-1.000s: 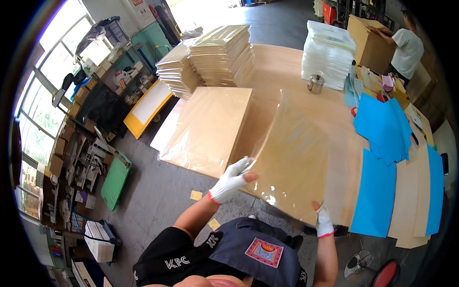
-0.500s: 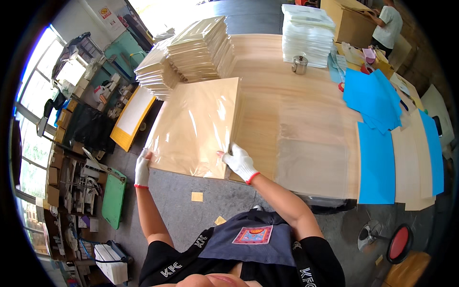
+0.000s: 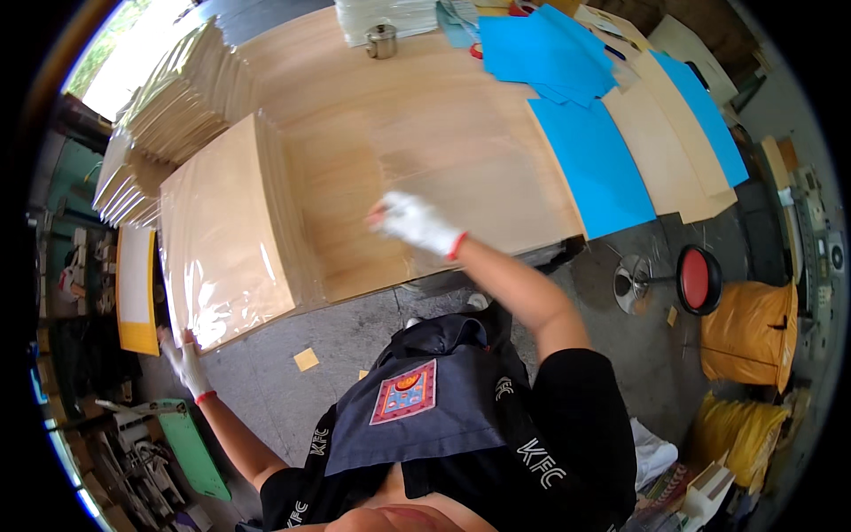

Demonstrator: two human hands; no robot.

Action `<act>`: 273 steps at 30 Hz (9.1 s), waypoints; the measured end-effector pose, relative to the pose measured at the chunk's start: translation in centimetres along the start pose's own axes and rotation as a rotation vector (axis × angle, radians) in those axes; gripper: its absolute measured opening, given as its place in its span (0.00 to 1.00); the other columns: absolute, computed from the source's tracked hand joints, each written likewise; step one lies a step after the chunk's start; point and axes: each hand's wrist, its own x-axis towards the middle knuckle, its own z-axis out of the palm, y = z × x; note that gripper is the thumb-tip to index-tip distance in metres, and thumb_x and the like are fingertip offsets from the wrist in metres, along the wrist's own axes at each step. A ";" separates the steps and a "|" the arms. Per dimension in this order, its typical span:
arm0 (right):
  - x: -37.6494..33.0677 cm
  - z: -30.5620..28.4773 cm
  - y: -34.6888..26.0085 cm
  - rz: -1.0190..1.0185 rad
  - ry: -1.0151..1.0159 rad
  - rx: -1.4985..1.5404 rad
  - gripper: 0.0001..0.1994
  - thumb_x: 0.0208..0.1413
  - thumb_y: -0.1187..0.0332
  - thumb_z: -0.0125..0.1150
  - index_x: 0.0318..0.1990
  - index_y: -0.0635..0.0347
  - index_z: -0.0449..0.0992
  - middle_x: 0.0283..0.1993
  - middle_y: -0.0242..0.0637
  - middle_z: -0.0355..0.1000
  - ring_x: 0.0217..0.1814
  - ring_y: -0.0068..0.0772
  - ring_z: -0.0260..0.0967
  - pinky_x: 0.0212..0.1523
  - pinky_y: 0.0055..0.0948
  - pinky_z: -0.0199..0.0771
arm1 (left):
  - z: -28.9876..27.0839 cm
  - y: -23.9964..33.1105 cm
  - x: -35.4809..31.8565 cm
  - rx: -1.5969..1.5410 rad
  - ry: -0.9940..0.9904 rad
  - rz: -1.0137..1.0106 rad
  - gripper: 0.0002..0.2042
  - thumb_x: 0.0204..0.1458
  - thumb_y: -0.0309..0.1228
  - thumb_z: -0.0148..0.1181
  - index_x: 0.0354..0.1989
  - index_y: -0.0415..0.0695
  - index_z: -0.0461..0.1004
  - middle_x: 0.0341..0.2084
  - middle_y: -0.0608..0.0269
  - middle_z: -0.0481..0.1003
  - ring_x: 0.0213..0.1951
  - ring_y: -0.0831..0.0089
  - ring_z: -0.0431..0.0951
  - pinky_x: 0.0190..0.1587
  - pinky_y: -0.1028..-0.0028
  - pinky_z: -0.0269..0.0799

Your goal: The person repeatedly wraps rectangular brown paper sheets in clear plastic film. They pick up a sheet, place it on a plastic-covered surface, and fold the film over the paper. The wrapped items are stacked on the table.

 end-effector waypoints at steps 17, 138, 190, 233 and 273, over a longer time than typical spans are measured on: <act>-8.7 -34.4 4.1 0.788 0.623 -1.237 0.28 0.40 0.46 0.64 0.42 0.58 0.67 0.42 0.45 0.72 0.46 0.48 0.70 0.44 0.42 0.69 | 42.6 31.0 -15.5 0.362 -0.715 0.664 0.31 0.48 0.47 0.55 0.60 0.50 0.61 0.64 0.52 0.53 0.66 0.49 0.46 0.65 0.47 0.34; -34.0 -46.2 8.8 0.635 0.793 -0.731 0.24 0.54 0.52 0.50 0.50 0.63 0.68 0.48 0.43 0.74 0.54 0.44 0.68 0.53 0.33 0.65 | 45.0 46.2 -36.7 -0.874 -1.706 -1.103 0.18 0.51 0.26 0.54 0.50 0.37 0.65 0.46 0.50 0.71 0.47 0.57 0.74 0.45 0.54 0.75; -26.8 -21.7 4.6 0.660 0.352 -0.776 0.26 0.43 0.44 0.63 0.45 0.52 0.75 0.41 0.42 0.76 0.42 0.39 0.75 0.42 0.33 0.71 | 27.6 26.9 -14.4 -0.136 -0.770 0.937 0.18 0.35 0.17 0.52 0.36 0.48 0.77 0.25 0.63 0.73 0.26 0.66 0.72 0.26 0.70 0.70; -18.1 -27.1 9.1 0.319 0.512 -0.844 0.30 0.46 0.44 0.61 0.41 0.66 0.74 0.34 0.46 0.76 0.36 0.42 0.74 0.39 0.35 0.70 | 32.9 32.4 -26.3 -1.095 -0.614 -1.019 0.20 0.54 0.32 0.48 0.56 0.42 0.61 0.43 0.60 0.70 0.45 0.65 0.71 0.42 0.63 0.73; -12.6 -25.6 16.5 0.285 0.304 -0.280 0.14 0.54 0.68 0.50 0.41 0.70 0.73 0.38 0.39 0.75 0.39 0.28 0.71 0.42 0.25 0.68 | 26.4 22.9 -23.2 -0.435 -0.558 -0.587 0.08 0.57 0.30 0.50 0.29 0.40 0.72 0.18 0.70 0.69 0.21 0.84 0.66 0.22 0.80 0.61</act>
